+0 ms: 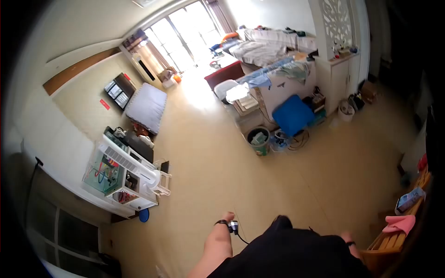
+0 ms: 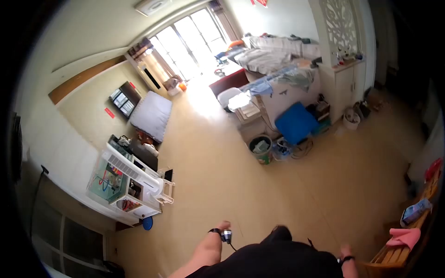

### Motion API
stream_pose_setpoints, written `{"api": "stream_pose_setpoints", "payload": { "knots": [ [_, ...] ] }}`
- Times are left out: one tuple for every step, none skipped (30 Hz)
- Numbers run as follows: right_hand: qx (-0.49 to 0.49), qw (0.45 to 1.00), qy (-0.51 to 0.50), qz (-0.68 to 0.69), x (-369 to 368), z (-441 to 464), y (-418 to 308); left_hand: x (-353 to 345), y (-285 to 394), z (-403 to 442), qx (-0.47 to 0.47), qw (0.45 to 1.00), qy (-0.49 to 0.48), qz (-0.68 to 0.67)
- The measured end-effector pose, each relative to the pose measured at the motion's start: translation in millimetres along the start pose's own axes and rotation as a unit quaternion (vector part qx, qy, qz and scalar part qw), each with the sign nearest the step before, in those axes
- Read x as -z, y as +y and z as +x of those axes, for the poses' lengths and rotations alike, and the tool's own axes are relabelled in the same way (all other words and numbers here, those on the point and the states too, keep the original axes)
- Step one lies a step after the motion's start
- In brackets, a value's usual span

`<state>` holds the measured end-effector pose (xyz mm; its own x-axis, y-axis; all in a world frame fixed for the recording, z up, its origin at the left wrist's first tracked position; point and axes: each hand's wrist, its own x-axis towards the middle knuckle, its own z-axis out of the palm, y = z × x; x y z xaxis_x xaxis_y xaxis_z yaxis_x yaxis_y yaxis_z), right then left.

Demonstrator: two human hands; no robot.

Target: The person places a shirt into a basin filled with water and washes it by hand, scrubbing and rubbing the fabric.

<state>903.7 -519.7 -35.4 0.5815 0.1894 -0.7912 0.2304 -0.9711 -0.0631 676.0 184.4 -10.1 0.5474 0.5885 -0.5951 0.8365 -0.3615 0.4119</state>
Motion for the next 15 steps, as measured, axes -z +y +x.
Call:
{"api": "stream_pose_setpoints", "payload": {
  "knots": [
    [-0.075, 0.919, 0.106, 0.372, 77, -39, -38, 36, 38, -47, 0.036, 0.999, 0.023, -0.027],
    [-0.037, 0.898, 0.150, 0.411, 94, -15, -31, 31, 23, -29, 0.090, 0.993, 0.018, -0.073],
    [0.002, 0.871, 0.198, 0.449, 113, 17, -25, 24, 18, -3, 0.139, 0.983, 0.017, -0.120],
    [0.000, 0.870, 0.200, 0.450, 128, 42, -17, 27, 33, 2, 0.144, 0.989, -0.015, -0.023],
    [0.033, 0.891, 0.237, 0.387, 136, 69, -5, 34, 56, 6, 0.143, 0.986, -0.044, 0.074],
    [0.063, 0.904, 0.274, 0.323, 156, 84, -4, 32, 81, 29, 0.206, 0.978, -0.039, -0.009],
    [0.058, 0.900, 0.282, 0.327, 169, 93, -2, 27, 109, 53, 0.266, 0.959, -0.036, -0.091],
    [0.014, 0.898, 0.283, 0.337, 185, 79, -6, 24, 146, 83, 0.255, 0.962, -0.016, -0.092],
    [-0.037, 0.893, 0.281, 0.349, 202, 65, -9, -13, 143, 173, 0.199, 0.980, 0.010, 0.022],
    [-0.065, 0.913, 0.242, 0.322, 167, 94, 28, -3, 199, 204, 0.165, 0.986, -0.012, -0.032],
    [-0.089, 0.931, 0.200, 0.292, 129, 129, 69, -9, 239, 243, 0.133, 0.987, -0.047, -0.076],
    [-0.110, 0.947, 0.156, 0.260, 99, 159, 106, -14, 290, 289, 0.006, 0.998, -0.064, 0.015],
    [-0.196, 0.925, 0.225, 0.236, 100, 132, 107, -32, 356, 347, -0.237, 0.873, -0.069, 0.421],
    [-0.279, 0.894, 0.283, 0.207, 120, 111, 96, -16, 434, 347, -0.336, 0.876, 0.046, 0.344],
    [-0.272, 0.874, 0.221, 0.338, 150, 90, 103, -12, 527, 347, -0.290, 0.925, 0.063, 0.238]
  ]
}}
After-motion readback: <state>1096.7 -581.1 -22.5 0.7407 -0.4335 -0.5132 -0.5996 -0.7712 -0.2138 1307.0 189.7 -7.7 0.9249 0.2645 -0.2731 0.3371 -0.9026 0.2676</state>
